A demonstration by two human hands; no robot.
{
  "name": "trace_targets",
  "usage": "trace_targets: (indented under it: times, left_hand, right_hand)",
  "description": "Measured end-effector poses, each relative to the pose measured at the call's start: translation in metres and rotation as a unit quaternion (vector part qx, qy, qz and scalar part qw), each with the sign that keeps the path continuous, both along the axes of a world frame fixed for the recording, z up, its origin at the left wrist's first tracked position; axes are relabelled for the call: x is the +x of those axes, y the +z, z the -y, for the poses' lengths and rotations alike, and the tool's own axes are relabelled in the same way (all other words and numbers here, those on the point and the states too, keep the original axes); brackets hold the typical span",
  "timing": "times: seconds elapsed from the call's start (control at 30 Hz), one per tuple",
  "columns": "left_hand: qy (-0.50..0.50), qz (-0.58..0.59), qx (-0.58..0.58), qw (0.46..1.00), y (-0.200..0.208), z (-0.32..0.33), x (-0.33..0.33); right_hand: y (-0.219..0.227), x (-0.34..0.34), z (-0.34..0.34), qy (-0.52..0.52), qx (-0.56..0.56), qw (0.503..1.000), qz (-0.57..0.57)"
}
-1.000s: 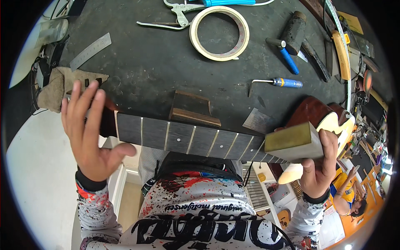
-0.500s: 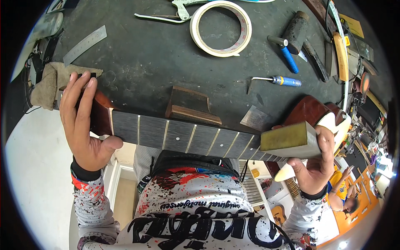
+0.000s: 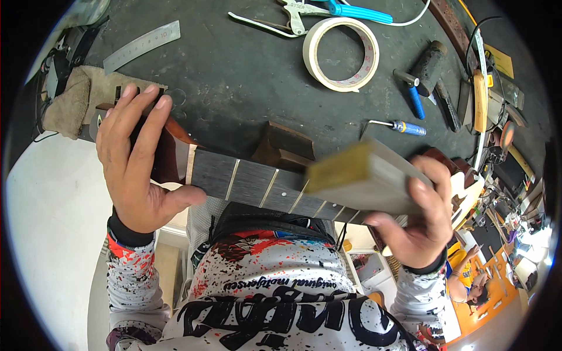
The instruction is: The person sands the frets of an acoustic guitar neck using a sanding block, checks the frets with a metal gauge, and sands the fretboard again with the sanding block.
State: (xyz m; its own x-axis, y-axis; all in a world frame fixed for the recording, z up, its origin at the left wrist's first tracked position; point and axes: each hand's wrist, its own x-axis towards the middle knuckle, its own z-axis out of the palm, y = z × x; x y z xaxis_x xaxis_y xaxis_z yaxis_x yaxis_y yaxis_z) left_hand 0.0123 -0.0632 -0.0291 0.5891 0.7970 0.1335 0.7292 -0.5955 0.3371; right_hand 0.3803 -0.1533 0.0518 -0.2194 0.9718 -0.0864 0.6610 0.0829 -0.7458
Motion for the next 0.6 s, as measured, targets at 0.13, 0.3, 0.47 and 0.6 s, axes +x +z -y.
trace_targets:
  times: [0.13, 0.3, 0.47, 0.6]
  left_hand:
    - [0.001, -0.002, 0.0, 1.0, -0.003, 0.002, -0.002]
    - [0.003, 0.002, 0.006, 1.0, 0.001, 0.0, -0.002]
    - [0.0, 0.007, 0.015, 1.0, 0.001, 0.0, 0.003]
    - [0.009, 0.013, 0.004, 1.0, -0.005, 0.001, 0.002]
  right_hand:
    - [-0.013, -0.045, -0.046, 0.082, 0.011, 0.996, -0.019]
    - [0.004, 0.017, 0.009, -0.007, -0.001, 1.0, 0.027]
    - [0.007, 0.034, 0.026, -0.011, 0.014, 0.999, 0.026]
    - [-0.013, -0.029, -0.043, 0.097, 0.048, 0.994, -0.005]
